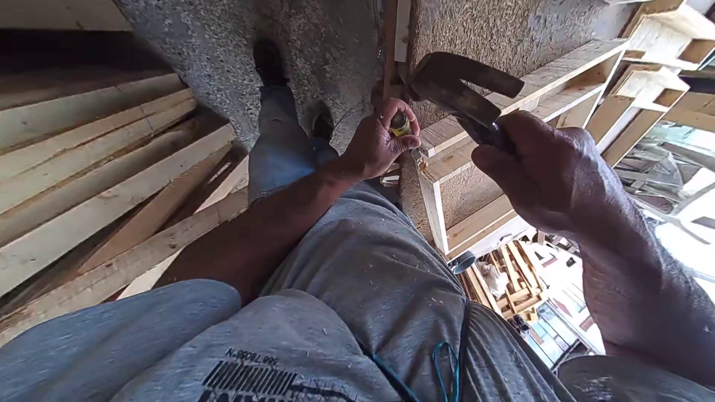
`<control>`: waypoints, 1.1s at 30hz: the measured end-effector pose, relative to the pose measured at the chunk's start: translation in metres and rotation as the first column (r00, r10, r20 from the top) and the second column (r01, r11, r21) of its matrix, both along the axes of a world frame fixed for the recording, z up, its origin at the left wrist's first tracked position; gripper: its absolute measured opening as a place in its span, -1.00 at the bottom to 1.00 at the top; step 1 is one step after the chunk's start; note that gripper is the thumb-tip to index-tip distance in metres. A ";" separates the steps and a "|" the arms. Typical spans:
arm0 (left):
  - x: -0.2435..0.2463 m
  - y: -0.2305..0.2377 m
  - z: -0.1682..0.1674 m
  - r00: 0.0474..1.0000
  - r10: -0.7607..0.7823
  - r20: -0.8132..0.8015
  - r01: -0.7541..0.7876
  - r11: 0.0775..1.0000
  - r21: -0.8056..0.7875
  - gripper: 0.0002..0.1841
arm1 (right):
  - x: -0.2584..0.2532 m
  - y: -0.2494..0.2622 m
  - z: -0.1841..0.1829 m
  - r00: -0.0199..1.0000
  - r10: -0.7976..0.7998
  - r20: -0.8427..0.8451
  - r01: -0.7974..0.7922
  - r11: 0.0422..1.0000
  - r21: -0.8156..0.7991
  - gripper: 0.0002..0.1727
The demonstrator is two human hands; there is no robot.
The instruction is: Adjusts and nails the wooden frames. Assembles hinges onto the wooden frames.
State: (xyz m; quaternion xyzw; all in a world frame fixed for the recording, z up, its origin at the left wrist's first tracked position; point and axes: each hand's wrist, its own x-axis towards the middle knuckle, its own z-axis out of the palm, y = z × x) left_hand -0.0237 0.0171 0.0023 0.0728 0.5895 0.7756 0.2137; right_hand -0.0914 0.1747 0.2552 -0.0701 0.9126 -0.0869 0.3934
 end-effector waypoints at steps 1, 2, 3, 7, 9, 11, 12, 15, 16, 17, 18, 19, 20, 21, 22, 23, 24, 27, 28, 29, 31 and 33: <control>0.000 0.000 0.000 1.000 -0.003 0.002 0.003 1.000 0.012 -0.61 | 0.001 0.001 -0.001 1.000 -0.008 0.004 0.008 1.000 0.002 -0.67; 0.001 -0.001 -0.002 1.000 -0.007 0.000 0.007 1.000 0.022 -0.60 | 0.002 0.002 -0.001 1.000 -0.017 0.011 0.017 1.000 0.003 -0.67; 0.001 0.000 -0.004 1.000 -0.013 0.002 0.012 1.000 0.027 -0.59 | 0.003 0.003 -0.002 0.999 -0.026 0.019 0.026 1.000 0.004 -0.68; 0.007 0.005 -0.006 0.998 -0.059 0.014 0.059 0.998 0.017 -0.59 | 0.009 0.010 -0.007 0.997 -0.063 0.052 0.062 0.998 0.021 -0.68; 0.009 0.007 -0.002 0.996 -0.082 -0.031 0.081 0.996 -0.029 -0.57 | 0.010 0.011 -0.007 0.996 -0.062 0.070 0.060 0.998 0.024 -0.67; 0.009 0.008 0.003 0.989 -0.107 -0.102 0.102 0.993 -0.056 -0.57 | 0.011 0.012 -0.006 0.995 -0.065 0.082 0.062 0.997 0.037 -0.67; 0.010 0.007 0.005 0.986 -0.110 -0.125 0.104 0.993 -0.059 -0.58 | 0.012 0.013 -0.005 0.994 -0.062 0.088 0.058 0.997 0.044 -0.67; 0.004 0.003 0.005 0.986 -0.081 -0.145 0.072 0.995 -0.066 -0.60 | 0.012 0.014 -0.003 0.994 -0.065 0.093 0.060 0.997 0.054 -0.65; 0.002 0.002 0.003 0.989 -0.071 -0.127 0.064 0.996 -0.056 -0.60 | 0.011 0.014 -0.003 0.993 -0.068 0.093 0.063 0.997 0.050 -0.65; 0.002 0.002 0.001 0.992 -0.066 -0.106 0.062 0.997 -0.046 -0.59 | 0.011 0.014 -0.003 0.994 -0.068 0.091 0.064 0.997 0.044 -0.66; 0.001 0.002 -0.001 0.994 -0.066 -0.089 0.063 0.997 -0.039 -0.58 | 0.011 0.014 -0.004 0.994 -0.066 0.088 0.063 0.997 0.036 -0.67; 0.001 0.003 -0.003 0.995 -0.066 -0.081 0.063 0.997 -0.034 -0.58 | 0.009 0.014 -0.005 0.994 -0.062 0.085 0.059 0.998 0.033 -0.68; 0.001 0.004 -0.005 0.995 -0.068 -0.078 0.066 0.997 -0.029 -0.58 | 0.009 0.014 -0.007 0.995 -0.060 0.084 0.057 0.998 0.035 -0.68; 0.002 0.005 -0.005 0.994 -0.077 -0.083 0.075 0.997 -0.030 -0.58 | 0.008 0.014 -0.008 0.995 -0.060 0.084 0.057 0.998 0.034 -0.68; 0.003 0.005 -0.004 0.991 -0.091 -0.102 0.087 0.995 -0.043 -0.57 | 0.008 0.013 -0.009 0.995 -0.060 0.085 0.057 0.998 0.034 -0.68; 0.003 0.006 -0.003 0.986 -0.109 -0.124 0.102 0.993 -0.058 -0.57 | 0.007 0.012 -0.009 0.994 -0.059 0.088 0.057 0.998 0.034 -0.68; 0.004 0.007 0.000 0.983 -0.121 -0.140 0.113 0.992 -0.064 -0.59 | 0.007 0.011 -0.010 0.994 -0.057 0.091 0.054 0.998 0.033 -0.68; 0.005 0.012 0.005 0.996 -0.070 -0.063 0.069 0.997 -0.025 -0.57 | 0.003 0.005 -0.013 0.992 -0.035 0.122 0.031 0.999 0.031 -0.68; 0.004 0.013 0.005 0.999 -0.049 0.020 0.049 0.999 0.005 -0.55 | 0.001 0.003 -0.015 0.990 -0.024 0.137 0.018 0.999 0.039 -0.67; 0.003 0.012 0.006 0.994 -0.048 0.102 0.045 0.999 0.030 -0.53 | -0.001 0.000 -0.018 0.988 -0.015 0.155 0.007 0.999 0.050 -0.66; 0.004 0.012 0.003 0.981 -0.057 0.184 0.040 0.994 0.097 -0.59 | -0.006 -0.005 -0.024 0.980 -0.003 0.197 -0.012 0.997 0.074 -0.65; 0.008 0.014 0.000 0.973 -0.062 0.221 0.024 0.985 0.169 -0.66 | -0.013 -0.012 -0.029 0.973 -0.007 0.231 -0.018 0.994 0.105 -0.63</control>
